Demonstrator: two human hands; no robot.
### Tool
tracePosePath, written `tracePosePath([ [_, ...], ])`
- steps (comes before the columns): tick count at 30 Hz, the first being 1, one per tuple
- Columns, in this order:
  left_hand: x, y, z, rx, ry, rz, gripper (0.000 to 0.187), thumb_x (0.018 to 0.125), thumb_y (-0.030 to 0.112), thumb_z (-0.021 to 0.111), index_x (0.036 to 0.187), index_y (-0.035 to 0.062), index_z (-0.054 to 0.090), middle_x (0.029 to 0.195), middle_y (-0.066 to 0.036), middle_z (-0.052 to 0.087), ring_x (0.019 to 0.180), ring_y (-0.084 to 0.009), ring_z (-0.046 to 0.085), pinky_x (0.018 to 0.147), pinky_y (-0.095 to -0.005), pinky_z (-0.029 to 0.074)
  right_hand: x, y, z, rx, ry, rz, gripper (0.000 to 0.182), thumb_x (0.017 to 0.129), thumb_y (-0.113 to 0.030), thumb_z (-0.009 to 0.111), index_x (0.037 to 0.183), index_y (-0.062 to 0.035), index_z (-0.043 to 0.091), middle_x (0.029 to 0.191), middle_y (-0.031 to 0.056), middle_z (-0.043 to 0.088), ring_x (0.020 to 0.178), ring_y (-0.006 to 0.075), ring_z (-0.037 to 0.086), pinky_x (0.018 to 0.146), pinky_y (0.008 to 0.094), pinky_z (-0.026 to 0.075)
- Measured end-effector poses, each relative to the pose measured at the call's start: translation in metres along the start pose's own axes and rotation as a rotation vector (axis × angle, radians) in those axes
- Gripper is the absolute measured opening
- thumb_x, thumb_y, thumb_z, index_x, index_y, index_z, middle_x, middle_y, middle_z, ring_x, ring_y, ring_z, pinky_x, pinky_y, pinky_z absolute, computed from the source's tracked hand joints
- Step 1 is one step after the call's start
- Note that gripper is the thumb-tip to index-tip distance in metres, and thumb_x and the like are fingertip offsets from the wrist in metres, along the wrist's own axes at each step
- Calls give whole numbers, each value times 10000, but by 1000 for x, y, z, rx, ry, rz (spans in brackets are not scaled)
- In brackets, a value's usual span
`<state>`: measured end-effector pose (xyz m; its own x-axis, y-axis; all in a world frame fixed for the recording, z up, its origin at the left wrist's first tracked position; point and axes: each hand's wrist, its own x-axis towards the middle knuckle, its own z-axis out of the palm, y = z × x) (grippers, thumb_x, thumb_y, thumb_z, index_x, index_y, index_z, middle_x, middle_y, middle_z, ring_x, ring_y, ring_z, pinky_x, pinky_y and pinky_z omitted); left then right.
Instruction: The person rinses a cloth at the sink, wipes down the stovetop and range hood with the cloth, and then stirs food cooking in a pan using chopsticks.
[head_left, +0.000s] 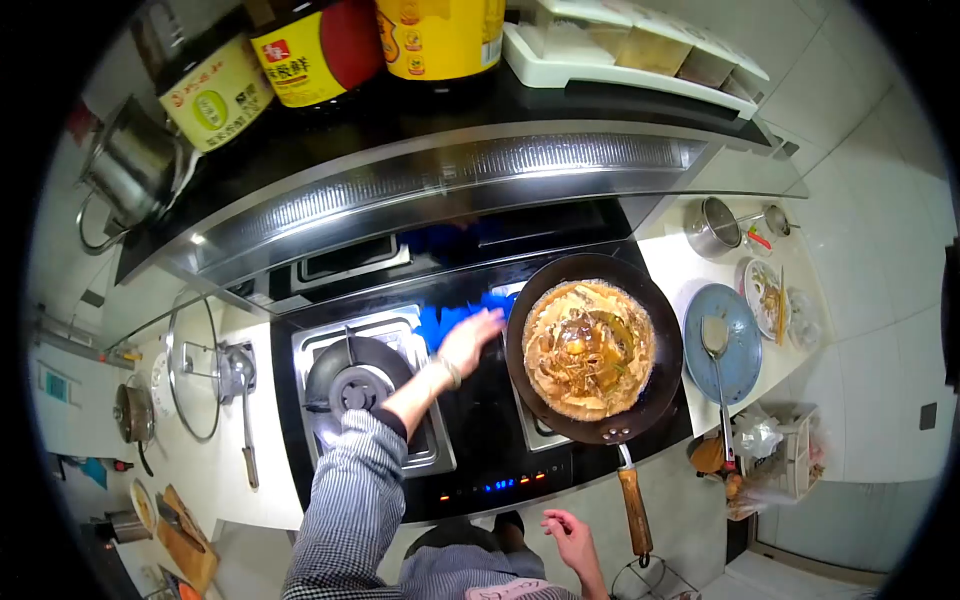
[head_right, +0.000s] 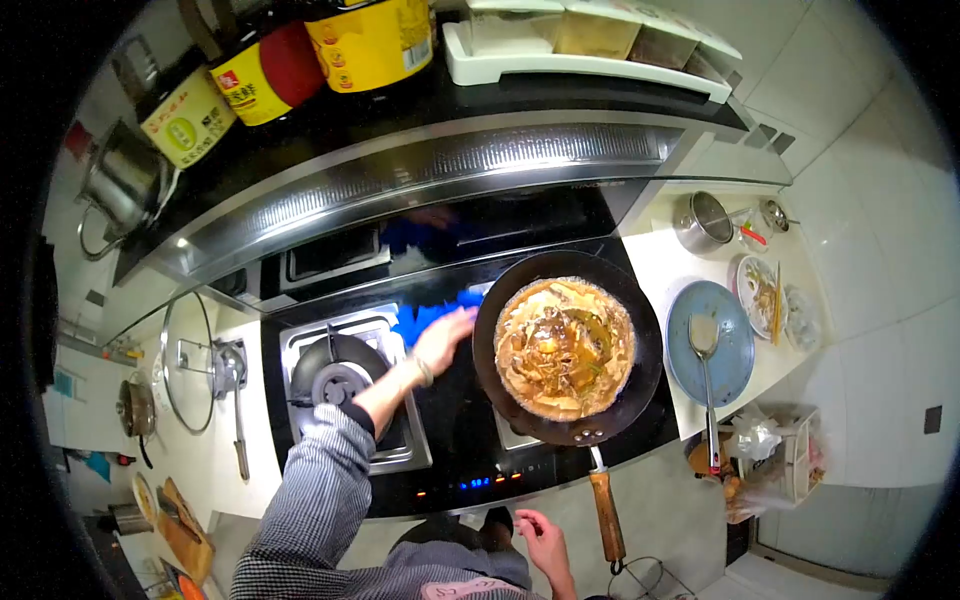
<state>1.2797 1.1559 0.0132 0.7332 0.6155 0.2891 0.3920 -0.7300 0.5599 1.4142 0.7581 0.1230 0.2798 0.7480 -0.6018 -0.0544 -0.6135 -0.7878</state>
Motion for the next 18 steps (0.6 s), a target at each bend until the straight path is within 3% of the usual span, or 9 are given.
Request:
tracePosePath([
  [3,-80,79,9,-25,-87,-17,588,662,-88,464,1224,55,564,1339,-153,499,1272,-328,444,1061,-415,365,-2,-7,7,-36,-38,-47,249,929,-150,539,1101,15,614,901,100,678,791,130,625,734,258,503],
  [9,-228,203,40,-200,-204,111,403,732,37,547,1128,55,618,1255,-142,568,1173,-304,544,987,-392,447,-3,-33,27,-49,-147,-155,229,927,-147,548,1096,-12,623,913,86,678,800,131,629,724,254,504],
  [10,-241,205,45,-312,-233,67,400,765,-3,527,1150,49,621,1251,-144,569,1151,-317,556,972,-382,452,-1,-27,32,-64,-158,-218,223,922,-155,557,1087,-26,631,915,85,682,777,133,631,705,254,505],
  [11,-237,213,35,-503,-229,-162,395,785,-18,512,1161,40,615,1258,-152,563,1148,-328,554,977,-377,443,3,-25,40,-75,-146,-319,224,913,-174,580,1074,-31,639,875,80,670,741,142,626,693,256,507],
  [12,-234,223,25,-696,-224,-392,390,804,-34,497,1173,31,609,1265,-159,557,1145,-339,551,983,-372,434,5,-24,36,-258,-198,-296,297,920,-216,569,1167,-55,598,1053,137,613,921,217,598,840,336,480],
  [14,-206,237,-22,-997,-38,-598,356,905,1,470,1251,19,554,1303,-118,542,1154,-230,547,1010,-331,398,-7,-47,56,-496,62,-605,450,927,-248,549,1334,-78,462,1289,212,434,1142,330,461,1012,423,349],
  [15,-190,245,-44,-1324,62,-660,380,920,28,475,1300,13,502,1332,-106,507,1194,-206,500,1039,-323,359,-3,-48,67,-383,55,-646,578,929,-255,531,1428,-73,304,1416,243,245,1255,407,310,1087,468,217],
  [16,-176,253,-63,-1652,162,-716,416,936,55,480,1348,8,449,1361,-95,472,1234,-182,453,1068,-315,319,-7,-63,80,-376,104,-708,592,927,-214,527,1433,-43,273,1432,248,228,1282,392,301,1096,445,217],
  [18,-151,271,-110,-1761,205,-586,529,946,128,503,1422,3,309,1417,-96,380,1286,-187,382,1099,-316,260,-15,-113,98,-216,237,-861,550,932,-168,505,1411,-13,282,1397,254,310,1266,373,357,1087,426,250],
])
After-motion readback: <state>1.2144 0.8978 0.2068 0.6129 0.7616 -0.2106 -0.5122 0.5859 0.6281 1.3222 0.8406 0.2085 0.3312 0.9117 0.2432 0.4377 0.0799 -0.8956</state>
